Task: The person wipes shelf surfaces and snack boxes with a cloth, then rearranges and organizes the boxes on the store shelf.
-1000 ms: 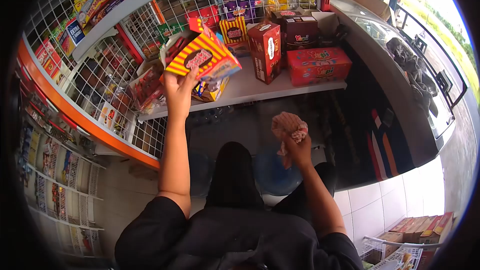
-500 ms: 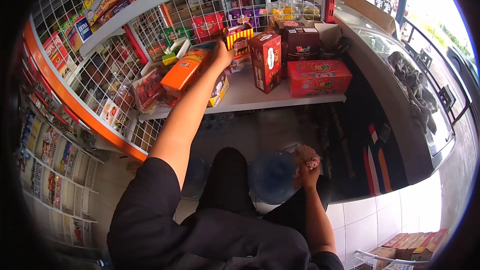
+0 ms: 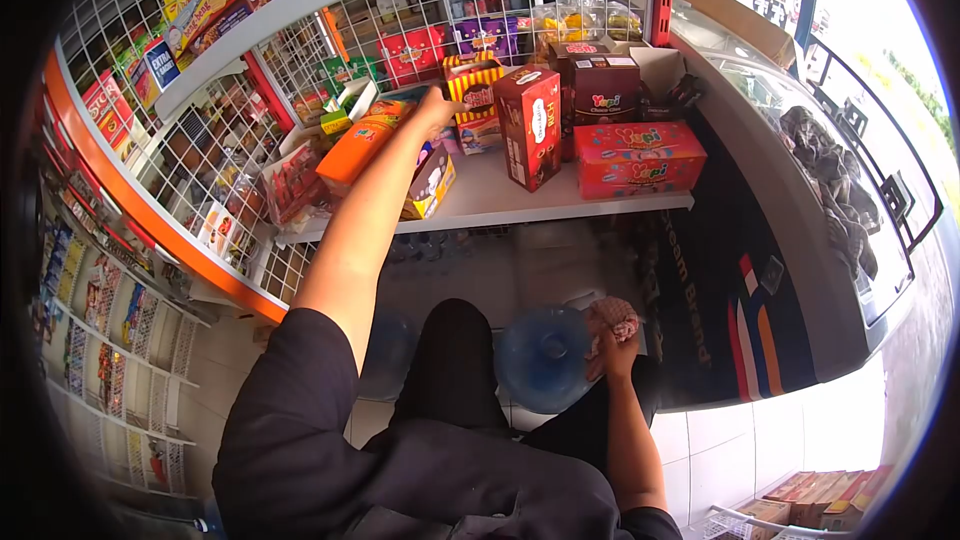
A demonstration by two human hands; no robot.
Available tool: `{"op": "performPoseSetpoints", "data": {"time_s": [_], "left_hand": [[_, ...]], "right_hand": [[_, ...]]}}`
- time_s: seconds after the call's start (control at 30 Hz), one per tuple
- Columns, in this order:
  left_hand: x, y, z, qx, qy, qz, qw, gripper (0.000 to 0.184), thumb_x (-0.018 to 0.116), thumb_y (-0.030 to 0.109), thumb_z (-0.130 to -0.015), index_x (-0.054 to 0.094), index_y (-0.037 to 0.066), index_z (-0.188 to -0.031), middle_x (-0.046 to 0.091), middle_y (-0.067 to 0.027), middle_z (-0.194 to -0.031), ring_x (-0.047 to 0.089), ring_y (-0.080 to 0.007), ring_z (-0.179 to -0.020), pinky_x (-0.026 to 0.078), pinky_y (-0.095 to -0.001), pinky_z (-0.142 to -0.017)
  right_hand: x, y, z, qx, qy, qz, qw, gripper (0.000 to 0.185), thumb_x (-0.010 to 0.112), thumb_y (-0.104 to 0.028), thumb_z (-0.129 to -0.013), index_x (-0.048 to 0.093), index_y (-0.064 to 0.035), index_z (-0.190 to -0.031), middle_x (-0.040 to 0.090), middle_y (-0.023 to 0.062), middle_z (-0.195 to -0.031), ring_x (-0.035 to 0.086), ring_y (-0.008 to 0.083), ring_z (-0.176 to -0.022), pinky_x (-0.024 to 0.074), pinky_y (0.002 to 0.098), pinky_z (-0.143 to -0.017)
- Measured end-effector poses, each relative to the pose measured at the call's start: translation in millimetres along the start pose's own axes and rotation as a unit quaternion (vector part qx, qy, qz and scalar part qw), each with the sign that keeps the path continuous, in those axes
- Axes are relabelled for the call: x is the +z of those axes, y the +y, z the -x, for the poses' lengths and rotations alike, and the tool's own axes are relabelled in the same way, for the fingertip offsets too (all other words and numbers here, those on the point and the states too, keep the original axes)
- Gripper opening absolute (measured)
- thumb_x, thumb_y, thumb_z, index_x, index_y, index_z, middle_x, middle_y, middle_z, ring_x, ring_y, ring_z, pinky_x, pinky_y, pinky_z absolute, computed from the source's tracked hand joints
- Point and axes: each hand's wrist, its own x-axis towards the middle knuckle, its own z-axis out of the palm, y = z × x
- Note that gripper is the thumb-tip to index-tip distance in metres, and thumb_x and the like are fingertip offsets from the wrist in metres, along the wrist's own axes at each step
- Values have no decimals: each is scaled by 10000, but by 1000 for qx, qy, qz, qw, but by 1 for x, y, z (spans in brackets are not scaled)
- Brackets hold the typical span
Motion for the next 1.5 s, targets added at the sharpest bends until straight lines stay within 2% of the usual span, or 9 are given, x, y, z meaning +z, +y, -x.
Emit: {"op": "performPoseSetpoints", "data": {"time_s": [0.17,0.33,0.4,0.63,0.8,1.1,1.17,1.33,1.5], "left_hand": [[10,26,28,142,104,-296,939,685,753,56,-570,381,-10,-1142,540,-210,-1071,534,-342,-1002,445,-355,-851],[21,42,44,330,164,-323,872,836,701,-41,-577,274,61,-1289,400,-189,-1234,376,-321,-1187,345,-393,-972],[26,54,52,304,195,-536,763,729,635,-78,-608,349,111,-1251,403,-138,-1232,343,-291,-1213,302,-472,-997],[43,40,42,271,159,-656,686,385,550,97,-764,406,105,-1121,396,-72,-1248,301,-267,-1246,232,-641,-948],[36,27,34,369,190,-643,644,383,581,102,-732,402,115,-1070,418,-51,-1184,393,-247,-1150,409,-412,-871],[33,26,18,384,249,-603,653,281,585,79,-710,472,110,-964,488,-30,-1006,477,-194,-991,423,-333,-792],[36,29,18,265,195,-613,718,428,550,69,-748,424,112,-1155,451,-48,-1176,423,-210,-1131,400,-333,-887],[47,34,38,354,272,-606,659,564,542,91,-769,329,148,-1287,316,-61,-1348,269,-259,-1270,128,-489,-1060],[76,20,89,311,219,-499,779,292,505,108,-729,518,36,-1012,482,-112,-1027,447,-287,-1001,337,-408,-879]], "right_hand": [[-1,-4,1,26,-15,24,999,165,631,-100,-754,537,-3,-848,566,23,-679,517,86,-573,401,220,-515],[1,-8,2,64,-12,4,998,176,643,-104,-747,529,-10,-843,555,23,-654,516,91,-551,398,226,-496],[1,-16,4,68,-13,21,997,175,644,-105,-747,528,-12,-839,555,22,-655,516,90,-554,400,226,-499],[7,-25,6,60,0,-3,998,127,620,-77,-744,516,-26,-797,541,13,-612,505,83,-510,381,222,-448],[0,-5,1,42,-7,4,999,124,618,-78,-748,525,-20,-806,554,16,-631,512,84,-525,390,225,-460],[-3,12,-4,31,-1,57,998,143,619,-91,-744,550,4,-826,569,17,-691,519,78,-594,412,226,-520],[-7,21,-6,30,-9,64,997,144,618,-92,-741,549,5,-824,571,18,-699,519,78,-594,413,228,-519],[-4,9,-3,32,-12,63,997,161,616,-93,-738,543,7,-840,571,19,-707,525,83,-612,416,228,-538],[7,-7,1,40,1,28,999,137,617,-89,-734,538,-11,-814,566,17,-690,517,81,-573,402,223,-504]]}}
